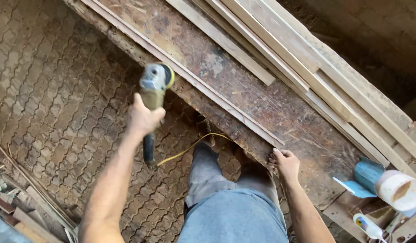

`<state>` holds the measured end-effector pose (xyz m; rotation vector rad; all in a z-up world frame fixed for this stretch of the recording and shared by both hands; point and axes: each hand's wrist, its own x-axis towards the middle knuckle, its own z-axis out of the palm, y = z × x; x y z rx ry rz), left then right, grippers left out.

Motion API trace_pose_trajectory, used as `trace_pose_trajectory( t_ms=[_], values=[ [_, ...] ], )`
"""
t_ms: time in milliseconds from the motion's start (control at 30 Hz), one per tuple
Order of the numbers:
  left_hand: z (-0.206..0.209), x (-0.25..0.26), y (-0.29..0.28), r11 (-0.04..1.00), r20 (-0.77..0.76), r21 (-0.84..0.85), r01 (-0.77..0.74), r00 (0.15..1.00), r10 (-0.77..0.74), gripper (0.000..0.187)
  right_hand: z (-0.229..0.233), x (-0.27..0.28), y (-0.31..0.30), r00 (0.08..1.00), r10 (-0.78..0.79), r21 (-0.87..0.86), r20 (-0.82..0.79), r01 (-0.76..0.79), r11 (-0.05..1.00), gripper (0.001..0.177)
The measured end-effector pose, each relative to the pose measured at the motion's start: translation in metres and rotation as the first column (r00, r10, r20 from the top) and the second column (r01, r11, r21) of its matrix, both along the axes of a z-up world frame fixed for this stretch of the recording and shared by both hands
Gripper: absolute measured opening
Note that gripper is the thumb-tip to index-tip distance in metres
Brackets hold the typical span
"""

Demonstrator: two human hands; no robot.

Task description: Sanding wooden strips and applying glue on a workbench.

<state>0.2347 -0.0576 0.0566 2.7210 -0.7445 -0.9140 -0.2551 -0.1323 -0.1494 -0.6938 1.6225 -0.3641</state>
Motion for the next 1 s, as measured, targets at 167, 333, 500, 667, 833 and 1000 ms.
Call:
trace_pose_trajectory(
  t_ms=[167,333,500,667,833,1000],
  values=[
    [0.006,0.101,-0.034,0.974,-0.091,-0.126,-0.186,0.980,0.176,0.075,-0.017,-0.008,0.002,0.998,-0.057,0.051,0.028,0.056,0.997,0.024],
    [-0.016,0.186,-0.060,0.986,0.091,-0.098,-0.136,0.985,0.144,0.072,-0.042,-0.023,0.002,0.997,-0.076,0.106,-0.019,0.078,0.991,0.025],
    [-0.045,0.237,-0.061,0.986,0.162,-0.153,-0.073,0.982,0.098,0.076,-0.047,-0.030,0.000,0.997,-0.039,0.151,-0.067,0.049,0.987,0.025],
    [-0.019,0.198,-0.062,0.999,0.199,-0.026,0.047,0.979,-0.041,0.080,-0.019,-0.016,-0.001,0.996,-0.029,0.144,-0.083,0.041,0.989,0.025],
    [0.005,0.105,-0.055,0.969,-0.002,0.216,0.119,0.993,-0.121,0.091,-0.026,-0.016,-0.003,0.999,0.008,0.100,-0.040,-0.004,0.995,0.024],
    [-0.008,0.008,-0.039,0.942,-0.080,0.226,0.248,0.968,-0.236,0.089,-0.025,-0.013,-0.001,1.000,-0.025,0.058,0.005,0.025,0.998,0.023]
  ],
)
